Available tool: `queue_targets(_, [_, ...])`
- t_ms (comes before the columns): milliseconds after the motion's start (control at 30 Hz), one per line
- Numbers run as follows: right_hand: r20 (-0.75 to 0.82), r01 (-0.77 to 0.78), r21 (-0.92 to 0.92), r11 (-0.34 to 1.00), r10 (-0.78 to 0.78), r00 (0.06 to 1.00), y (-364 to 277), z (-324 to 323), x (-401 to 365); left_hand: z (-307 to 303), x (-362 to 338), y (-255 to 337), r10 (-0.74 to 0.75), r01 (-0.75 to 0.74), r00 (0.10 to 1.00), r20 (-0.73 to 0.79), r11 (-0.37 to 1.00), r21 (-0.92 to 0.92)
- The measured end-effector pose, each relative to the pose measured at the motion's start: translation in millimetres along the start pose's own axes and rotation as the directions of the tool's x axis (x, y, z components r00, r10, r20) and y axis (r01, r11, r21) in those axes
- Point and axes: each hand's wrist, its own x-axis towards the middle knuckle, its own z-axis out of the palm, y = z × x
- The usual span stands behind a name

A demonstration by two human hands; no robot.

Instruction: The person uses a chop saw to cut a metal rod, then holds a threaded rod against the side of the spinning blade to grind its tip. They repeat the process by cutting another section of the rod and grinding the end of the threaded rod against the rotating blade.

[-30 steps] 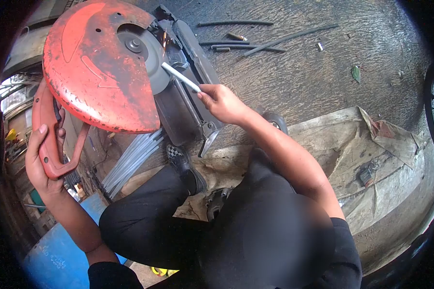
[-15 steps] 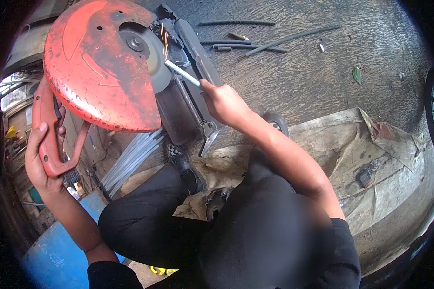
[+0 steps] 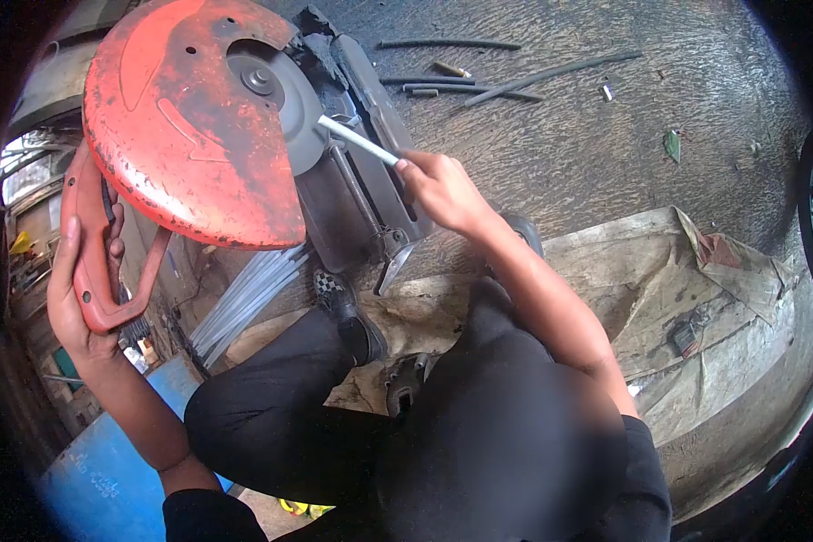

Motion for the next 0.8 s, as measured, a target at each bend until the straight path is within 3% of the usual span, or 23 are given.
queue_targets(67, [0.157, -0.093, 0.300, 0.949, 0.047, 0.986, 16.3, 0.7, 4.3, 4.1, -1.6, -0.8, 0.027, -0.026, 0.999, -0.026, 0.999, 0.043])
queue_targets(100, [0.252, -0.206, 0.466, 0.860, 0.094, 0.963, 7.9, -3.8, 0.7, 5.6, -2.0, -0.8, 0.058, -0.054, 0.997, -0.049, 0.995, 0.083])
queue_targets(233, [0.302, -0.308, 0.506, 0.806, 0.169, 0.938, -2.3, -1.7, -4.2, 0.5, -2.2, 1.2, 0.012, -0.013, 1.000, 0.027, 0.999, 0.038])
queue_targets(300, [0.393, -0.339, 0.538, 0.772, 0.127, 0.911, -4.4, -0.8, -5.3, 0.4, -2.9, 0.8, 0.026, -0.024, 0.999, -0.047, 0.999, 0.047])
queue_targets(467, [0.392, -0.308, 0.439, 0.844, 0.128, 0.911, -5.5, 9.7, -4.3, 5.0, -4.9, 2.7, 0.021, -0.019, 0.998, -0.064, 1.000, 0.023])
queue_targets(633, [0.224, -0.050, 0.253, 0.966, -0.008, 0.975, -3.3, 17.1, -2.9, 7.0, -5.4, 2.6, 0.010, -0.009, 0.999, -0.046, 1.000, 0.016])
queue_targets(800, [0.127, 0.051, 0.123, 0.991, -0.066, 0.990, 5.2, 24.7, 0.6, 6.7, -5.3, 2.8, 0.025, -0.024, 0.999, -0.030, 0.999, 0.025])
